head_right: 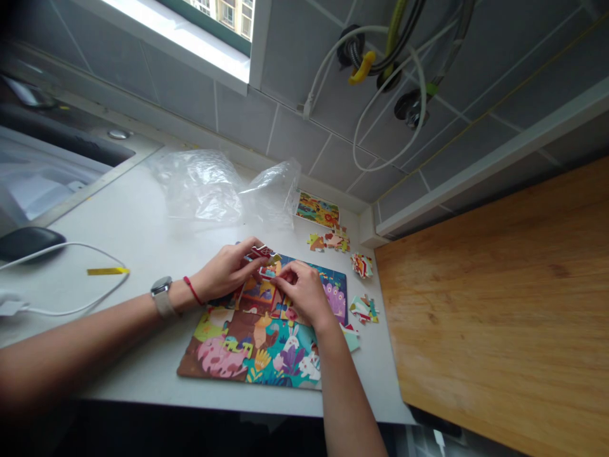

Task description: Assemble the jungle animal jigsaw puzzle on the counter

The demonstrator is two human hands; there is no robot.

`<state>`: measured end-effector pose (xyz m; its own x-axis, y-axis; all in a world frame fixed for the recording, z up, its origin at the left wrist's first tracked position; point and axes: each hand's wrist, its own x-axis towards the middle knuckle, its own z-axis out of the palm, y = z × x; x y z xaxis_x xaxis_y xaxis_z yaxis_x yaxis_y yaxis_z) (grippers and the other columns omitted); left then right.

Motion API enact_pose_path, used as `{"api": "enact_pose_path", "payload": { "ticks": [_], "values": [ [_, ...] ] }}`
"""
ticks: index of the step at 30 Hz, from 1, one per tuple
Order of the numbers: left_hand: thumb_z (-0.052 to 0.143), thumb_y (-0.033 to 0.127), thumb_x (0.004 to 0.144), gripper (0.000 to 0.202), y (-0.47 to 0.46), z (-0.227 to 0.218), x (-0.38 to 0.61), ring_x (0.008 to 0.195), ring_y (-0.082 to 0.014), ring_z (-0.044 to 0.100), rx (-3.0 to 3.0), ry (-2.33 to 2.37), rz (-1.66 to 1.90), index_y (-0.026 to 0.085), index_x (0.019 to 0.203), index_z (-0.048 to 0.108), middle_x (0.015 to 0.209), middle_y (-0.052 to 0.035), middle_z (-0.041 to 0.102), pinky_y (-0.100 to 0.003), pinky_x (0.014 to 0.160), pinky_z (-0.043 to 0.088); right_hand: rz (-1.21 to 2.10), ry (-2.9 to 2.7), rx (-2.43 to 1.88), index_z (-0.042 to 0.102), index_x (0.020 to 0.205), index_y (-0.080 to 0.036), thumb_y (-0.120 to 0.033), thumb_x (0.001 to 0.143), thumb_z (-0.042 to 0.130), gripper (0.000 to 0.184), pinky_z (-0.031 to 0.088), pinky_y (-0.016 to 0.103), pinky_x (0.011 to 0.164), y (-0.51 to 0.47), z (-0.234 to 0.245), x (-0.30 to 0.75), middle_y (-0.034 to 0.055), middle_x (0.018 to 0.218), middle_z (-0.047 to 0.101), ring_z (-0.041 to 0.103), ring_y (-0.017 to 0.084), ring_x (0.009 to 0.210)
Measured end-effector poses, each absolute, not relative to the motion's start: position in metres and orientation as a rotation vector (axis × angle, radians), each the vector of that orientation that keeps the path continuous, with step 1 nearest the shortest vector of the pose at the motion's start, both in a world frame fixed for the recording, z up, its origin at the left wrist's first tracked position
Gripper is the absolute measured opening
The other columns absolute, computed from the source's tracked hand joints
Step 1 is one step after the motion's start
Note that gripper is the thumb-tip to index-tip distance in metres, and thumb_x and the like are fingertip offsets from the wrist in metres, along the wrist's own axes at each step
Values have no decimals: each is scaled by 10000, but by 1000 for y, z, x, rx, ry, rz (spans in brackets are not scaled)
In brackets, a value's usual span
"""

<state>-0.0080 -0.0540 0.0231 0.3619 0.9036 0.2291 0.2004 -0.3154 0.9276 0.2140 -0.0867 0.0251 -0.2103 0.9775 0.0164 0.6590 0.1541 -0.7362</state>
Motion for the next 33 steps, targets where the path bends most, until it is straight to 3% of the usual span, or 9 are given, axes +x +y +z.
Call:
{"api": "enact_pose_path", "payload": {
  "ticks": [8, 14, 22, 33],
  "values": [
    [755, 422, 884, 246, -48, 21, -8, 696, -187, 724, 1212, 827, 958, 206, 950, 656, 843, -34, 735, -238, 587, 532, 857, -1775, -1538, 679, 738, -213, -490, 907, 726, 328, 419, 268, 567, -90, 28, 210, -2, 656, 640, 534, 147, 585],
    [804, 485, 843, 388, -44, 25, -9, 872, -311, 798, 667, 552, 827, 190, 1006, 613, 1033, -98, 744, -374, 690, 648, 823, -1549, -1472, 691, 759, -208, -543, 905, 706, 365, 437, 266, 551, -91, 33, 209, -7, 638, 617, 526, 145, 566],
    [761, 463, 901, 356, -48, 25, -9, 1067, -334, 771, 657, 455, 805, 192, 1118, 679, 1088, -142, 792, -458, 922, 624, 645, -1405, -1441, 676, 759, -217, -546, 899, 713, 360, 484, 277, 588, -92, 35, 212, -6, 657, 620, 544, 152, 590],
    [824, 495, 839, 497, -51, 22, -4, 1087, -323, 757, 635, 473, 786, 201, 1229, 729, 1151, -146, 780, -474, 1008, 581, 813, -1382, -1373, 773, 918, -214, -476, 858, 780, 269, 536, 284, 652, -92, 30, 209, 31, 797, 733, 642, 173, 694]
  ]
}}
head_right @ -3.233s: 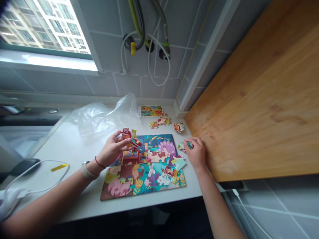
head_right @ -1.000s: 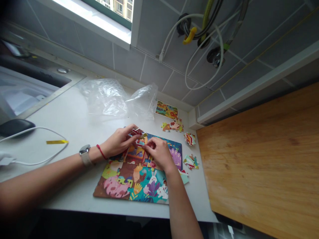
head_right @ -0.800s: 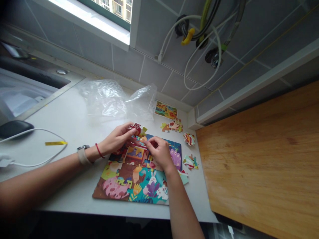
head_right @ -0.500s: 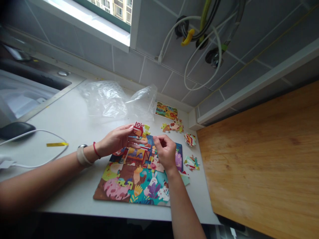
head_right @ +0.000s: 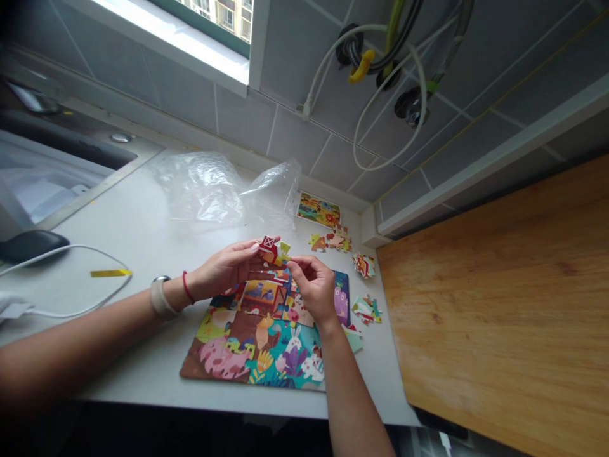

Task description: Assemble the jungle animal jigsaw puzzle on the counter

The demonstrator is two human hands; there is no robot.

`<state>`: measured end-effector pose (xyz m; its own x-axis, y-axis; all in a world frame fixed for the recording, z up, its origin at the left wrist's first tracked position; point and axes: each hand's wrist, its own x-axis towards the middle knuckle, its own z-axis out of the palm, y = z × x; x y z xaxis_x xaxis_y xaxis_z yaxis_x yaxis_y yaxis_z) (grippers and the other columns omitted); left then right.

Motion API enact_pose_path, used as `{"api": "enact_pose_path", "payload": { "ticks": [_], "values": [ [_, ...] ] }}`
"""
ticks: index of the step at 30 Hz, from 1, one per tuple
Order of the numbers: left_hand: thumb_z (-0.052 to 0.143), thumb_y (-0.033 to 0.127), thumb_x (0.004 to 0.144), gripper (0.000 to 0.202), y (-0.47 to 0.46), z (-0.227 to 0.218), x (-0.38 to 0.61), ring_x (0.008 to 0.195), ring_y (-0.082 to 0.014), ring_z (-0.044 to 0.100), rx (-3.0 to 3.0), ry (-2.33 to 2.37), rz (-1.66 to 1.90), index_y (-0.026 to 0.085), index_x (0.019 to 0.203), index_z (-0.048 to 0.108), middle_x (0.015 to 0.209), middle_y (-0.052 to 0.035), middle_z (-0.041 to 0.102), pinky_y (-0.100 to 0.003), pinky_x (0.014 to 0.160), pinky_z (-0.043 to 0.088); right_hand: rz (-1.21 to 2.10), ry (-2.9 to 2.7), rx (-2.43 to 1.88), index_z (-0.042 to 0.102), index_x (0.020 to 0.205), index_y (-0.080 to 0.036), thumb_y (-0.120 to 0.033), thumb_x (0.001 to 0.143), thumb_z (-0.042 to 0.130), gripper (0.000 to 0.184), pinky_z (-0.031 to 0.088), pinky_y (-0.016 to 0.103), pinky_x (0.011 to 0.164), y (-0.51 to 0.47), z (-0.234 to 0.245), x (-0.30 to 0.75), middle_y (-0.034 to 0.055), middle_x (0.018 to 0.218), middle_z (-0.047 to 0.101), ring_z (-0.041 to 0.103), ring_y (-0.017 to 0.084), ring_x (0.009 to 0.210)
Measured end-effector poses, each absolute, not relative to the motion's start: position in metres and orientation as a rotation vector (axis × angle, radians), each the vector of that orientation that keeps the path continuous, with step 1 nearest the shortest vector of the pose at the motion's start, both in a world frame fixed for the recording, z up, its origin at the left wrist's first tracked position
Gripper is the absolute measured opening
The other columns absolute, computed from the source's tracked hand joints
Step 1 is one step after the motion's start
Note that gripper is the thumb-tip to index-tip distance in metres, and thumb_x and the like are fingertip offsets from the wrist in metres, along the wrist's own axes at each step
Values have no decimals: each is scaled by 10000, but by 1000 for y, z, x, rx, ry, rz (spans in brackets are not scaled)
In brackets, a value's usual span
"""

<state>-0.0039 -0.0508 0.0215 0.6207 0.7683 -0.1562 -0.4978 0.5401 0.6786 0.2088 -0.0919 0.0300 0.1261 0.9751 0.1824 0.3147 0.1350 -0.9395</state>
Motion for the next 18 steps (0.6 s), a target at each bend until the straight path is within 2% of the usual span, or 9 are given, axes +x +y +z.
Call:
{"api": "enact_pose_path", "payload": {
  "ticks": [4, 6, 12, 18],
  "values": [
    [849, 485, 824, 505, -52, 15, -2, 1058, -248, 750, 664, 467, 781, 191, 1224, 757, 1153, -132, 783, -371, 1028, 554, 881, -1336, -1372, 758, 881, -206, -463, 853, 781, 260, 530, 286, 650, -90, 31, 208, 27, 784, 728, 630, 163, 666],
    [850, 478, 826, 506, -52, 12, -1, 1094, -243, 738, 671, 464, 766, 192, 1234, 761, 1170, -131, 780, -351, 1038, 541, 914, -1326, -1379, 740, 849, -202, -472, 851, 781, 273, 521, 281, 628, -90, 33, 209, 20, 754, 709, 613, 155, 639],
    [826, 475, 862, 532, -55, 7, -1, 1209, -269, 695, 707, 438, 750, 190, 1302, 734, 1249, -139, 761, -395, 1120, 481, 1035, -1326, -1376, 689, 859, -214, -511, 781, 837, 341, 508, 254, 588, -87, 36, 211, 3, 760, 680, 596, 141, 632],
    [757, 499, 927, 517, -60, 13, -1, 1299, -282, 643, 853, 386, 694, 195, 1341, 710, 1376, -136, 705, -468, 1201, 406, 1159, -1312, -1350, 684, 793, -203, -495, 767, 869, 346, 458, 243, 574, -87, 38, 215, -21, 687, 630, 544, 122, 600]
  ]
}}
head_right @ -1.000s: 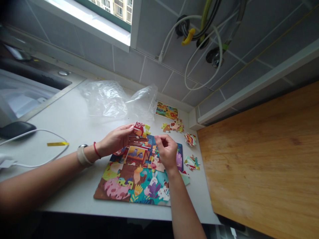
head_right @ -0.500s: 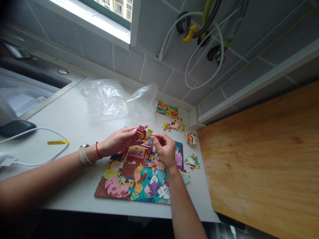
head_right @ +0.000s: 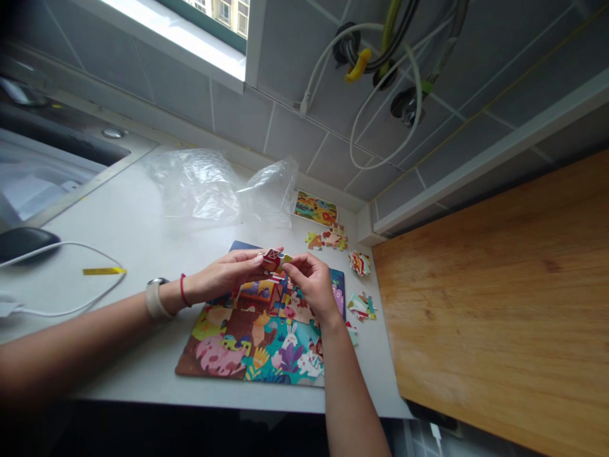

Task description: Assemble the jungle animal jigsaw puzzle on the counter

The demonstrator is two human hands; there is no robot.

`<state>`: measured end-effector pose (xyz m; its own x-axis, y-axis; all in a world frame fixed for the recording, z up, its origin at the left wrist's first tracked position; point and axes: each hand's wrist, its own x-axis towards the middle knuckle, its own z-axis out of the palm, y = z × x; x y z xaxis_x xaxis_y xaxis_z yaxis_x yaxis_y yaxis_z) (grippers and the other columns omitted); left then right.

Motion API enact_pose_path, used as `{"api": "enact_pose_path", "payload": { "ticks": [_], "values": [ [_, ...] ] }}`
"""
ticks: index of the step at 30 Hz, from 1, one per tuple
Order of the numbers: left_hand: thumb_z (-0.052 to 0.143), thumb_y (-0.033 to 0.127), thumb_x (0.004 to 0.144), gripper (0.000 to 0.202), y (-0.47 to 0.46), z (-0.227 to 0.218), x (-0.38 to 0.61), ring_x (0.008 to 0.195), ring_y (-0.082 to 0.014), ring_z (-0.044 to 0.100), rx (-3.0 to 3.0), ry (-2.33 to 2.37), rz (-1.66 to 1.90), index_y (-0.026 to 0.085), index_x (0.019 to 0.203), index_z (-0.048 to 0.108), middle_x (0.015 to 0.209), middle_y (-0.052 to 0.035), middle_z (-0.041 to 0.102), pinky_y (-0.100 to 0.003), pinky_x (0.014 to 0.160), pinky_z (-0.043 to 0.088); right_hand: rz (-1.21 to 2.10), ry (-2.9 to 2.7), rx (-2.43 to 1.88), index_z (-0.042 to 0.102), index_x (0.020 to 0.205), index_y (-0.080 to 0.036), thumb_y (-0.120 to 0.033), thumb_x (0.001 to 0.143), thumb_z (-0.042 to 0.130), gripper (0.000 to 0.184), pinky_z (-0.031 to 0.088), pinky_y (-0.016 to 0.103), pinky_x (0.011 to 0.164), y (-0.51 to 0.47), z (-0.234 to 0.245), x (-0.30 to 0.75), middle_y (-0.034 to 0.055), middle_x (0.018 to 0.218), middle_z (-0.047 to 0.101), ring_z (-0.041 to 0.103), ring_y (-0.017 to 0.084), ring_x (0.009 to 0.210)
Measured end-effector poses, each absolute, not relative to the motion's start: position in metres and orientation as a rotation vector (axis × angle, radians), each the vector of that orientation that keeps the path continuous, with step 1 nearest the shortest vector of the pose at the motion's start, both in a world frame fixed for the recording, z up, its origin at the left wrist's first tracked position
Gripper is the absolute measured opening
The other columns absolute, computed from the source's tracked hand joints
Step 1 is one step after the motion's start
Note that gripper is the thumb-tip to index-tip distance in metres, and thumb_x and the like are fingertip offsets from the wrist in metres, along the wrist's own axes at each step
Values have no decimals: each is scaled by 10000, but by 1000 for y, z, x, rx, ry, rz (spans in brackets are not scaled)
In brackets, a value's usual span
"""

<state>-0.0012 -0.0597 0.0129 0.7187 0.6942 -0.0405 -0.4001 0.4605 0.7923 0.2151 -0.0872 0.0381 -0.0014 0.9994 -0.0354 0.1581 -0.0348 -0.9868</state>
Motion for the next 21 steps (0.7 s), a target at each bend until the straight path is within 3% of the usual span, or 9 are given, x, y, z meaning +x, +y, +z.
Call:
{"api": "enact_pose_path", "payload": {
  "ticks": [5, 9, 15, 21],
  "values": [
    [631, 543, 1001, 510, -63, 21, -2, 1323, -279, 631, 1079, 414, 686, 215, 1388, 676, 1411, -124, 687, -477, 1164, 464, 1135, -1398, -1327, 658, 717, -195, -482, 827, 822, 348, 404, 254, 614, -87, 39, 220, -31, 683, 545, 469, 117, 633],
    [520, 491, 1051, 525, -63, 22, -4, 1226, -271, 688, 1379, 698, 840, 176, 1463, 604, 1371, -125, 710, -461, 1072, 546, 1110, -1348, -1425, 638, 754, -202, -505, 820, 817, 358, 369, 250, 579, -85, 38, 232, -40, 685, 523, 442, 112, 605],
    [502, 326, 1048, 389, -62, 16, -5, 1002, -211, 746, 1798, 902, 1032, 137, 1354, 651, 1147, -111, 788, -375, 914, 600, 1121, -1319, -1489, 678, 1178, -227, -512, 757, 854, 538, 433, 246, 637, -81, 35, 255, -53, 752, 554, 525, 131, 673],
    [511, 213, 1026, 232, -61, 13, -6, 956, -221, 701, 2164, 882, 1034, 176, 1077, 734, 1028, -86, 778, -397, 867, 580, 1411, -1513, -1601, 761, 1107, -173, -547, 768, 841, 511, 474, 272, 666, -85, 43, 269, -12, 780, 652, 577, 139, 690]
  ]
}}
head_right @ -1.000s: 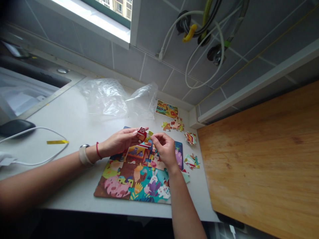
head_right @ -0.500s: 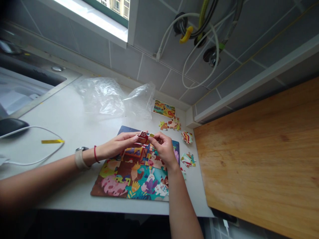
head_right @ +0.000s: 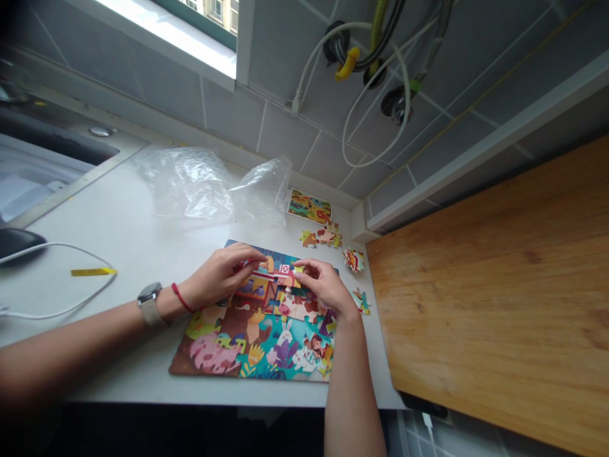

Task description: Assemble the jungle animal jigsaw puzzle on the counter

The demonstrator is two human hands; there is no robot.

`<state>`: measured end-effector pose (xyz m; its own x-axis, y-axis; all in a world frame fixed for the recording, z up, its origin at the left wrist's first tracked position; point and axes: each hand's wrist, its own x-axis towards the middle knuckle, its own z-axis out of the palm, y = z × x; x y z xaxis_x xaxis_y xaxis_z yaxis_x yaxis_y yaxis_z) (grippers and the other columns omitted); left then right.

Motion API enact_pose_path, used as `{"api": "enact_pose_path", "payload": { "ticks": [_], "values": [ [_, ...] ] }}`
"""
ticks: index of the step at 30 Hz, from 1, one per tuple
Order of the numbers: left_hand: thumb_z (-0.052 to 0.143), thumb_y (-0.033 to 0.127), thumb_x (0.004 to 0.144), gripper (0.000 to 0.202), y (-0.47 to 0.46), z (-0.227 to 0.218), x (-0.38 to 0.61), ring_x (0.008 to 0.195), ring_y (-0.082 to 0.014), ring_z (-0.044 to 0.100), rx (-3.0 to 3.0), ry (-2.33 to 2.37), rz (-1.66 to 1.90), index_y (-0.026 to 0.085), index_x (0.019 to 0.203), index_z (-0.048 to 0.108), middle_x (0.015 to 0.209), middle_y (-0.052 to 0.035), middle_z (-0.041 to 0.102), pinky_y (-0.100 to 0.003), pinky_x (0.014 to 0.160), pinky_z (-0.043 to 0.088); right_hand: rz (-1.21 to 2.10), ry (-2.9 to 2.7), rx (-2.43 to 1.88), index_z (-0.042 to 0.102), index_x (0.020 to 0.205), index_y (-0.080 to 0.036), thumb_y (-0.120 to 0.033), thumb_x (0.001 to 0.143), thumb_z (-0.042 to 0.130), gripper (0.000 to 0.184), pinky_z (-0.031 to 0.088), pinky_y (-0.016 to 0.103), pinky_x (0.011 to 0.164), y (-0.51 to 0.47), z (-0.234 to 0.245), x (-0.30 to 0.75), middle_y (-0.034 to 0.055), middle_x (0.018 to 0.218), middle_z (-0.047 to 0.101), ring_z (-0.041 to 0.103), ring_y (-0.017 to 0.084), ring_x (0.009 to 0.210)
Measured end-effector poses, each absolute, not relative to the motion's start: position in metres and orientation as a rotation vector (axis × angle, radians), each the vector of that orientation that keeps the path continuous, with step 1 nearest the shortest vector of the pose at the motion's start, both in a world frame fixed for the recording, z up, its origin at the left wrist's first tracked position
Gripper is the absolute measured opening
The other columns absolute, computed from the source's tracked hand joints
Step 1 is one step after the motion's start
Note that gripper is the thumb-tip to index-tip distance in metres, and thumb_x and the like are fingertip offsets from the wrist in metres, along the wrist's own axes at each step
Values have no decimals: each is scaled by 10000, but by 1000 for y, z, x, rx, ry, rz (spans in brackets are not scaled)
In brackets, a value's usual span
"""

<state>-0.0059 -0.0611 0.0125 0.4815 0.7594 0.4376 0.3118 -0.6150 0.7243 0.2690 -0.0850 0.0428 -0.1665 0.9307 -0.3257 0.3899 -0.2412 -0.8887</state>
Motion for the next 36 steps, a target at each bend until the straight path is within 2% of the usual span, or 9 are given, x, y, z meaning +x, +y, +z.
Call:
{"api": "enact_pose_path", "payload": {
  "ticks": [4, 7, 11, 17, 22, 26, 30, 36],
  "values": [
    [519, 159, 1003, 239, -60, 8, -6, 1000, -228, 669, 2268, 787, 998, 191, 1107, 732, 1066, -84, 772, -405, 887, 578, 1486, -1492, -1577, 761, 1062, -184, -549, 739, 868, 500, 530, 298, 736, -86, 43, 272, 37, 924, 744, 667, 170, 783],
    [549, 148, 993, 255, -61, 6, -5, 1089, -242, 641, 2344, 722, 940, 220, 1146, 740, 1132, -77, 762, -435, 947, 570, 1490, -1482, -1620, 749, 1054, -185, -562, 722, 872, 517, 518, 293, 679, -86, 40, 274, 32, 870, 738, 657, 168, 725],
    [617, 213, 988, 232, -62, 1, -5, 1252, -312, 576, 2436, 792, 860, 251, 1169, 757, 1233, -83, 726, -517, 999, 557, 1480, -1489, -1661, 742, 1050, -179, -569, 711, 869, 532, 487, 276, 635, -86, 37, 275, 30, 833, 722, 621, 158, 696],
    [614, 230, 997, 258, -64, -3, -7, 1454, -386, 436, 2510, 821, 761, 279, 1203, 762, 1369, -97, 649, -602, 1096, 499, 1404, -1592, -1703, 771, 1031, -164, -554, 721, 859, 505, 378, 239, 524, -84, 35, 274, -16, 685, 626, 501, 114, 585],
    [597, 406, 1028, 367, -73, 3, -5, 1556, -437, 291, 2595, 758, 641, 331, 1376, 686, 1561, -117, 510, -650, 1193, 374, 1312, -1674, -1725, 787, 1041, -165, -490, 760, 833, 433, 364, 241, 515, -85, 34, 272, -29, 630, 595, 492, 116, 556],
    [565, 479, 1037, 399, -75, 4, -3, 1581, -443, 230, 2604, 778, 594, 348, 1399, 671, 1605, -106, 468, -654, 1225, 317, 1195, -1728, -1737, 788, 1086, -173, -469, 768, 824, 436, 378, 254, 542, -86, 33, 271, -12, 703, 631, 492, 125, 585],
    [570, 473, 1038, 376, -74, 3, -3, 1585, -434, 223, 2588, 787, 590, 364, 1378, 685, 1606, -92, 467, -647, 1232, 305, 954, -1818, -1786, 793, 992, -197, -449, 713, 865, 384, 420, 277, 625, -84, 31, 269, 23, 863, 679, 528, 145, 672],
    [578, 487, 1034, 379, -75, 1, -3, 1586, -426, 224, 2568, 790, 611, 390, 1386, 679, 1618, -74, 456, -648, 1240, 289, 632, -1770, -1819, 728, 882, -210, -485, 912, 679, 281, 470, 325, 714, -92, 43, 254, 56, 865, 716, 610, 202, 734]
  ]
}}
